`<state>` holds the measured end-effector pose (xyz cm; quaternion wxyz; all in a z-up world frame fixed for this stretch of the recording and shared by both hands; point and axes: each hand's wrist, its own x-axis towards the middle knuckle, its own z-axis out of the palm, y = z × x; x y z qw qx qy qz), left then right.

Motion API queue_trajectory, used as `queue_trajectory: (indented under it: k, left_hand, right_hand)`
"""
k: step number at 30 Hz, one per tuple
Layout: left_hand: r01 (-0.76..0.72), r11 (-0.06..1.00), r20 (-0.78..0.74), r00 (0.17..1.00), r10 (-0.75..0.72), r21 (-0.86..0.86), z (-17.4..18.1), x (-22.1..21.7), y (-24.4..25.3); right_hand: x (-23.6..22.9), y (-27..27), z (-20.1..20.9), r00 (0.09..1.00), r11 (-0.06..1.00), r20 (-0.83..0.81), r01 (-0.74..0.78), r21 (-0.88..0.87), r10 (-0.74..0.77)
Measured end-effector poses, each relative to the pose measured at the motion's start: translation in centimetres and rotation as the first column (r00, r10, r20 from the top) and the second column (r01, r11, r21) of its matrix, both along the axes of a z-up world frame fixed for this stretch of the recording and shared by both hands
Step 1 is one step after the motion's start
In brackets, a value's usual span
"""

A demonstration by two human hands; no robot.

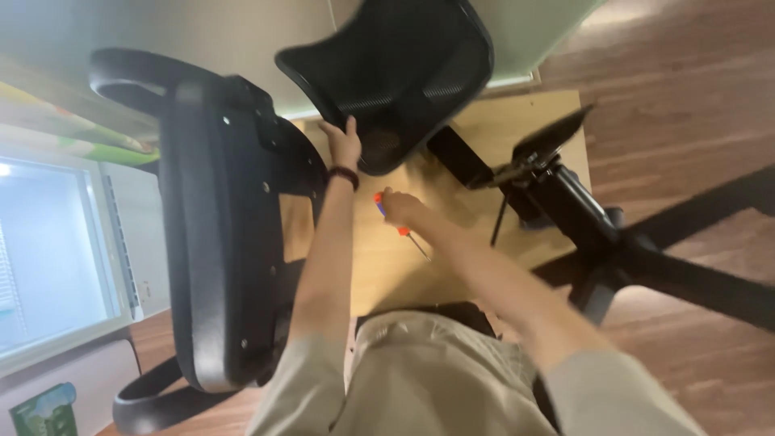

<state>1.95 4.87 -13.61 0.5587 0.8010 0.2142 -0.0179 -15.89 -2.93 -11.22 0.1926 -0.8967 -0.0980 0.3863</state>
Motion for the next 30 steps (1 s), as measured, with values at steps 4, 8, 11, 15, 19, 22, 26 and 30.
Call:
queue_trajectory:
  k: [4, 8, 11, 15, 19, 22, 26, 30]
  left_hand:
    - [0.061, 0.998, -0.063, 0.996, -0.063, -0.031, 2.7, -1.8, 0.3]
    - [0.080, 0.997, -0.059, 0.995, -0.080, 0.007, 1.3, -2.2, -0.1]
    - [0.038, 0.999, 0.044, 0.998, -0.039, 0.036, 1.6, -2.1, -0.4]
    - [0.021, 0.999, -0.004, 1.000, -0.021, -0.041, 3.4, -2.5, -0.4]
    - [0.063, 0.997, 0.005, 0.998, -0.063, 0.048, -0.6, -1.7, 0.4]
    - [0.056, 0.979, 0.033, 0.997, -0.064, 0.197, 0.5, -1.3, 0.2]
    - [-0.068, 0.985, 0.153, 0.984, 0.092, -0.159, 7.8, -0.7, -0.1]
    - [-0.145, 0.968, 0.261, 0.945, 0.197, -0.205, 7.5, 0.4, 0.3]
  right_hand:
    - [5.2, -5.5, -6.9, 0.966, 0.979, 0.249, -0.015, -0.203, 0.067]
    - [5.5, -5.1, -5.2, 0.967, 0.975, 0.254, 0.049, -0.217, 0.008]
    - [5.8, -5.2, -3.0, 0.986, 0.969, 0.163, 0.066, -0.239, -0.027]
    - [5.7, -4.6, 6.1, 0.997, 0.949, 0.078, 0.006, -0.315, 0.019]
    - [6.5, -8.4, 20.5, 0.954, 0.959, 0.237, -0.121, -0.257, 0.184]
    - [6.4, -12.7, 36.1, 0.756, 0.813, 0.346, 0.406, 0.416, -0.555]
    - [4.1, -22.8, 35.3, 0.527, 0.887, 0.772, 0.451, 0.099, -0.354]
    - [0.7, -26.4, 28.8, 0.455, 0.793, 0.684, 0.520, 0.317, -0.571]
